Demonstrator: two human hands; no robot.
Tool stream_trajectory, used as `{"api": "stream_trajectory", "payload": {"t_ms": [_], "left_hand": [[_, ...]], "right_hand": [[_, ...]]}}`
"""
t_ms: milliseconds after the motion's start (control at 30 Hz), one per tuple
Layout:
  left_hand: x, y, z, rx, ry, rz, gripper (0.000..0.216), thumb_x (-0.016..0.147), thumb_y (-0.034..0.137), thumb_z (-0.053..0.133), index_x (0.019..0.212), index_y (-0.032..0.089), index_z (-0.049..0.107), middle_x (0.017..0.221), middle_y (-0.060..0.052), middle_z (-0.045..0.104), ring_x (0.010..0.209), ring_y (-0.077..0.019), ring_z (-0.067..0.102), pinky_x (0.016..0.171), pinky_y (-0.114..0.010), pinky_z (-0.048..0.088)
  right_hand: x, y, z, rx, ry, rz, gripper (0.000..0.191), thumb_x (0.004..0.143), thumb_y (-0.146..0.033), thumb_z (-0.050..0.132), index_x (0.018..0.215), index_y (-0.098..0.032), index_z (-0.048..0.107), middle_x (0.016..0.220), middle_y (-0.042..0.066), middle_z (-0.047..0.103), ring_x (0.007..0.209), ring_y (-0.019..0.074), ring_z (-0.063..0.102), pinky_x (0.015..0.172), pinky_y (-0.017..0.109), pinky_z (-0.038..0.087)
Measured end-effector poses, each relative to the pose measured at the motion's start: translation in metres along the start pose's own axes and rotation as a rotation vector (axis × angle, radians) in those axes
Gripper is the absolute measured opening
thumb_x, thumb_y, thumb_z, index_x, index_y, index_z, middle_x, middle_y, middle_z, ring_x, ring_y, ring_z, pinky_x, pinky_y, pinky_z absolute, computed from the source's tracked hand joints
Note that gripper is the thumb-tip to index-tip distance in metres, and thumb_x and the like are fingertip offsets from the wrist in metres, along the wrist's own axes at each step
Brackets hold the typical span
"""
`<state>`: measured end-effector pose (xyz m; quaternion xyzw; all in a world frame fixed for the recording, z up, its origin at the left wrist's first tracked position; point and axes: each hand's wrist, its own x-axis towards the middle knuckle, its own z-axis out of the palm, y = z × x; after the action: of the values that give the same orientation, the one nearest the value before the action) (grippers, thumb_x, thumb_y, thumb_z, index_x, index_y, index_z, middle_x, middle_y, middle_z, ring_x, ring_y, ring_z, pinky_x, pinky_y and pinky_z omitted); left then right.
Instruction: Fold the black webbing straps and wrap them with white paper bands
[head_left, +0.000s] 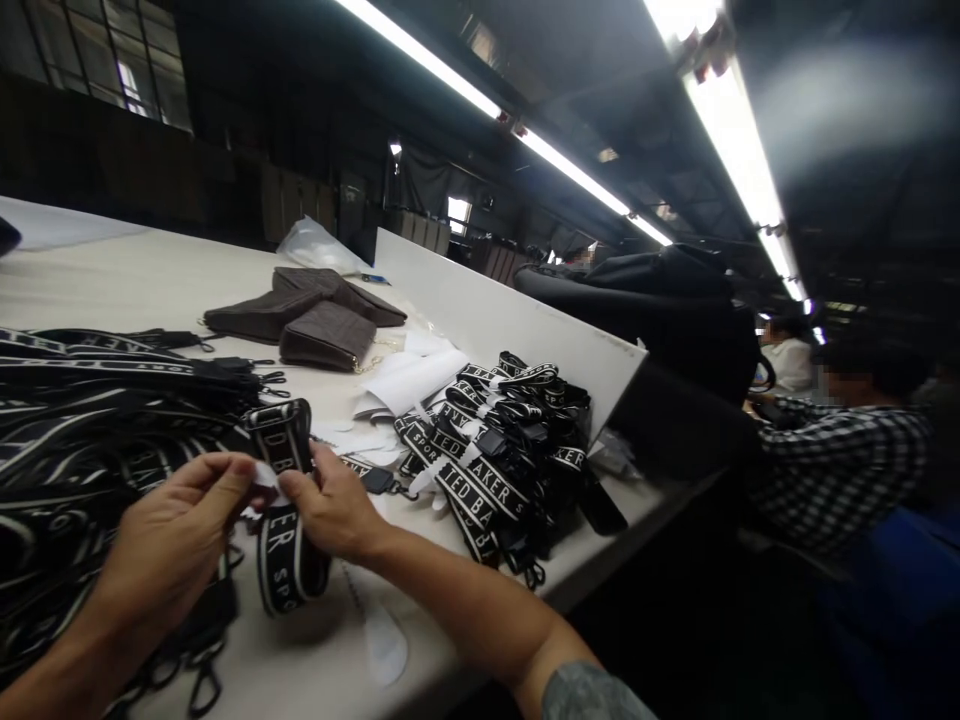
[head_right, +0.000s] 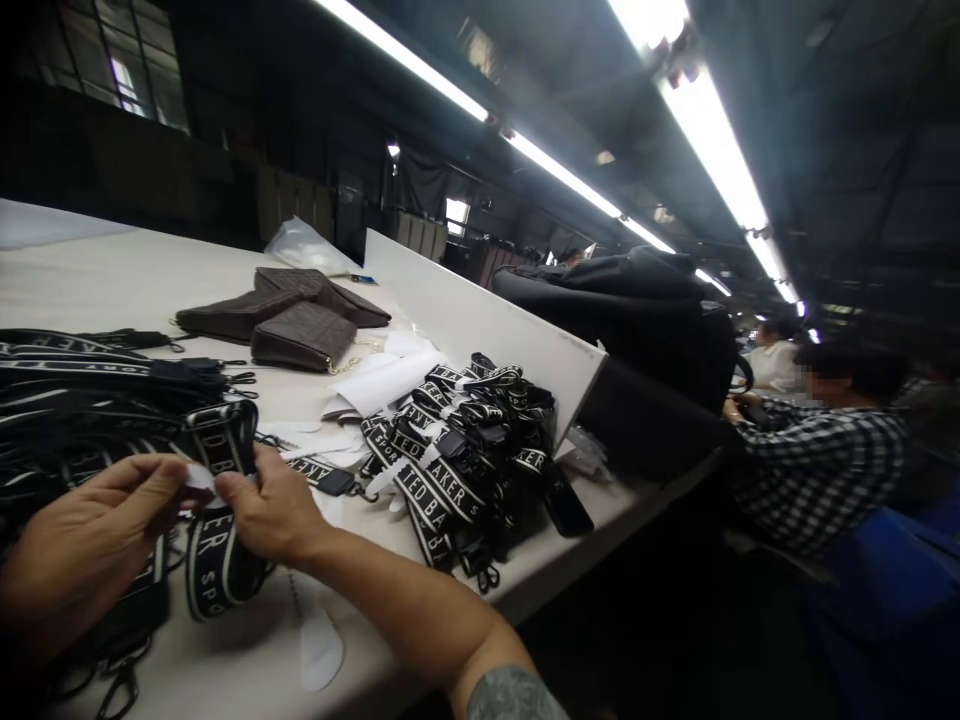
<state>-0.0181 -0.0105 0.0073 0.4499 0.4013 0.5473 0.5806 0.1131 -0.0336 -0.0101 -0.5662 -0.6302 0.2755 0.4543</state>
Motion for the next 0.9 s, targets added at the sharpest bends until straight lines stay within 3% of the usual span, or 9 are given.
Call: {"api": "stream_trajectory", "payload": {"t_ms": [100, 200, 300, 367, 533, 600, 733, 800, 900], "left_hand": [[0.0, 0.002, -0.007, 0.058, 0.008, 0.064, 0.048, 0.051, 0.065, 0.084, 0.073, 0.025, 0.068, 0.069, 0.004, 0.064, 0.068, -0.014, 0.054, 0.062, -0.023, 0.045], [0.003, 0.002, -0.014, 0.33, 0.048, 0.216, 0.032, 0.071, 0.059, 0.072, 0.077, 0.028, 0.067, 0.07, 0.006, 0.065, 0.069, -0.0158, 0.056, 0.064, -0.026, 0.044], [0.01, 0.001, -0.018, 0.482, 0.002, 0.245, 0.043, 0.062, 0.067, 0.071, 0.074, 0.026, 0.067, 0.063, 0.003, 0.065, 0.065, -0.018, 0.056, 0.058, -0.026, 0.044], [0.016, 0.001, -0.02, 0.334, -0.085, 0.154, 0.056, 0.048, 0.071, 0.077, 0.075, 0.022, 0.068, 0.067, 0.001, 0.067, 0.068, -0.0178, 0.059, 0.06, -0.024, 0.047], [0.023, 0.007, -0.02, -0.078, -0.065, -0.009, 0.066, 0.025, 0.061, 0.09, 0.071, 0.019, 0.067, 0.07, 0.002, 0.067, 0.074, -0.0127, 0.06, 0.068, -0.015, 0.051], [0.021, 0.009, -0.019, -0.056, -0.077, -0.041, 0.068, 0.021, 0.06, 0.09, 0.069, 0.019, 0.068, 0.068, 0.001, 0.066, 0.072, -0.0129, 0.059, 0.065, -0.015, 0.051], [0.014, 0.009, -0.013, 0.071, -0.192, -0.091, 0.065, 0.024, 0.065, 0.088, 0.064, 0.017, 0.068, 0.065, -0.001, 0.066, 0.068, -0.0143, 0.057, 0.061, -0.018, 0.05], [0.013, 0.009, -0.012, 0.103, -0.235, -0.089, 0.063, 0.029, 0.066, 0.087, 0.063, 0.017, 0.068, 0.064, -0.001, 0.065, 0.066, -0.0145, 0.056, 0.06, -0.019, 0.048], [0.015, 0.008, -0.015, 0.111, -0.229, -0.058, 0.057, 0.038, 0.063, 0.086, 0.065, 0.017, 0.067, 0.064, -0.001, 0.065, 0.066, -0.014, 0.056, 0.06, -0.02, 0.047]], "right_hand": [[-0.01, -0.013, 0.006, -0.198, 0.063, -0.143, 0.045, 0.098, -0.035, 0.043, 0.142, -0.029, 0.041, 0.117, 0.006, 0.067, 0.103, 0.0261, 0.065, 0.09, 0.035, 0.049], [-0.012, -0.018, 0.013, -0.363, 0.074, -0.181, 0.047, 0.098, -0.035, 0.038, 0.145, -0.029, 0.037, 0.114, 0.008, 0.068, 0.101, 0.0277, 0.066, 0.088, 0.037, 0.05], [-0.007, -0.012, 0.01, -0.4, 0.032, -0.091, 0.044, 0.096, -0.035, 0.043, 0.14, -0.028, 0.044, 0.103, 0.006, 0.07, 0.092, 0.0279, 0.067, 0.083, 0.039, 0.051], [-0.001, -0.007, -0.004, -0.344, 0.068, -0.027, 0.039, 0.096, -0.036, 0.047, 0.133, -0.025, 0.049, 0.099, 0.006, 0.069, 0.09, 0.0264, 0.067, 0.081, 0.038, 0.052], [0.016, -0.021, -0.104, -0.211, 0.277, -0.044, 0.032, 0.097, -0.038, 0.048, 0.12, -0.017, 0.055, 0.092, 0.006, 0.068, 0.078, 0.0181, 0.064, 0.071, 0.03, 0.053], [0.025, -0.038, -0.16, -0.321, 0.326, -0.052, 0.033, 0.097, -0.039, 0.048, 0.121, -0.018, 0.057, 0.092, 0.004, 0.068, 0.078, 0.016, 0.063, 0.072, 0.027, 0.052], [0.043, -0.066, -0.257, -0.591, 0.392, 0.143, 0.038, 0.093, -0.037, 0.054, 0.125, -0.018, 0.061, 0.094, 0.002, 0.071, 0.086, 0.0158, 0.063, 0.082, 0.025, 0.05], [0.05, -0.066, -0.284, -0.631, 0.364, 0.234, 0.037, 0.088, -0.037, 0.061, 0.118, -0.015, 0.067, 0.091, 0.004, 0.072, 0.084, 0.0174, 0.064, 0.081, 0.025, 0.05], [0.057, -0.054, -0.297, -0.697, 0.268, 0.4, 0.031, 0.074, -0.035, 0.077, 0.094, -0.012, 0.076, 0.078, 0.005, 0.072, 0.08, 0.0215, 0.066, 0.078, 0.027, 0.051]]}}
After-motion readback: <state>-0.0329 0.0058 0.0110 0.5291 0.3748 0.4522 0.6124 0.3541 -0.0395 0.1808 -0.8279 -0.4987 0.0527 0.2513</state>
